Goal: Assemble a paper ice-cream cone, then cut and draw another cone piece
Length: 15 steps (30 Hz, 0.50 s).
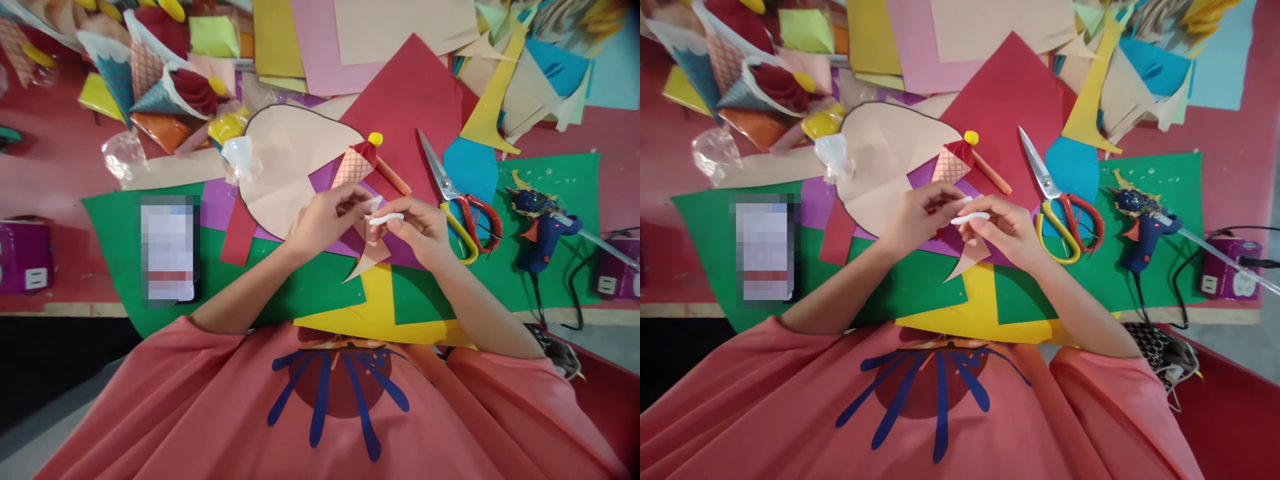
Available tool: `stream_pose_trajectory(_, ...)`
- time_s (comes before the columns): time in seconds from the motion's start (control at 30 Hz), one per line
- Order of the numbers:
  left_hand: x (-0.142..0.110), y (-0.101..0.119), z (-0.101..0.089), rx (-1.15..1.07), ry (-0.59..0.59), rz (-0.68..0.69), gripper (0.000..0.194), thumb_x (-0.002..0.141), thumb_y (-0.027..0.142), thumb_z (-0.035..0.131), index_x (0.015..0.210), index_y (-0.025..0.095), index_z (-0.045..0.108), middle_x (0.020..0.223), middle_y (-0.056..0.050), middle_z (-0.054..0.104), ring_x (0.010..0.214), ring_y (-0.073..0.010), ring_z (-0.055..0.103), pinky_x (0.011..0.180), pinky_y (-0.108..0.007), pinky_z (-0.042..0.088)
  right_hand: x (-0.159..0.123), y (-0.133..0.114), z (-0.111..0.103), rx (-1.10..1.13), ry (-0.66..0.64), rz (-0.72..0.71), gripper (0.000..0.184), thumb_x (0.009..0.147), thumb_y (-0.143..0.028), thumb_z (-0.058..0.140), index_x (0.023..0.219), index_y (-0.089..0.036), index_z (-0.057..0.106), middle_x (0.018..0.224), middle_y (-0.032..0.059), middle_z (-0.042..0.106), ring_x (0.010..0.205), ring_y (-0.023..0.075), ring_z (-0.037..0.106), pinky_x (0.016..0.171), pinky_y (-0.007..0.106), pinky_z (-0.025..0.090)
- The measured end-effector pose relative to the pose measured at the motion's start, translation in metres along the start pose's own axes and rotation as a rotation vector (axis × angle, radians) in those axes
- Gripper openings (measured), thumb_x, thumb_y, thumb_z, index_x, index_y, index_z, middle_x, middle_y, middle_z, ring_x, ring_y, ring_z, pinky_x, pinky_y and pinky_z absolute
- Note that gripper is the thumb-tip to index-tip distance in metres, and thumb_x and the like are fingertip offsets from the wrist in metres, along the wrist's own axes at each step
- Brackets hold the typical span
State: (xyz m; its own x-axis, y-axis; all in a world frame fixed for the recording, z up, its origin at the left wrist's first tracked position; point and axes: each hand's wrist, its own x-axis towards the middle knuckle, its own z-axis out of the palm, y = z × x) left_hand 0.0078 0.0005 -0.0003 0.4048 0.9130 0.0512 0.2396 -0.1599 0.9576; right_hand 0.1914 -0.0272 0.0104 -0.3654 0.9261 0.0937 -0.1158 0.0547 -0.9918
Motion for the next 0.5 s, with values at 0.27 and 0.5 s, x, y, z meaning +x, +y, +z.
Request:
stream_pose_trajectory(0.27, 0.004, 0.007, -0.015, -0.479, -0.123, -0.249, 0.012, 0.092, 0.031, 0.051, 0.095, 0.020, 0.056, 0.062, 0.005, 0.056, 0.034, -0.0033, 0.045, 0.027, -0.014, 0.023, 0.002, 0.005, -0.003, -0.129, 0.154, -0.062, 0.015, 0.085, -0.030, 0.066, 0.097, -0.022, 0.070, 0.086, -0.0011, 0.072, 0.071, 0.0086, 0.069, 0.064, 0.022, 0.058)
stream_pose_trajectory(0.5, 0.002, 0.015, -0.014, -0.370, -0.216, -0.203, 0.025, 0.087, 0.042, 0.062, 0.080, 0.018, 0.059, 0.058, 0.003, 0.059, 0.034, -0.0031, 0.044, 0.030, -0.016, 0.029, 0.003, 0.003, 0.000, -0.185, 0.232, -0.065, 0.013, 0.081, -0.031, 0.070, 0.089, -0.021, 0.067, 0.082, -0.0026, 0.071, 0.069, 0.0091, 0.069, 0.063, 0.022, 0.058)
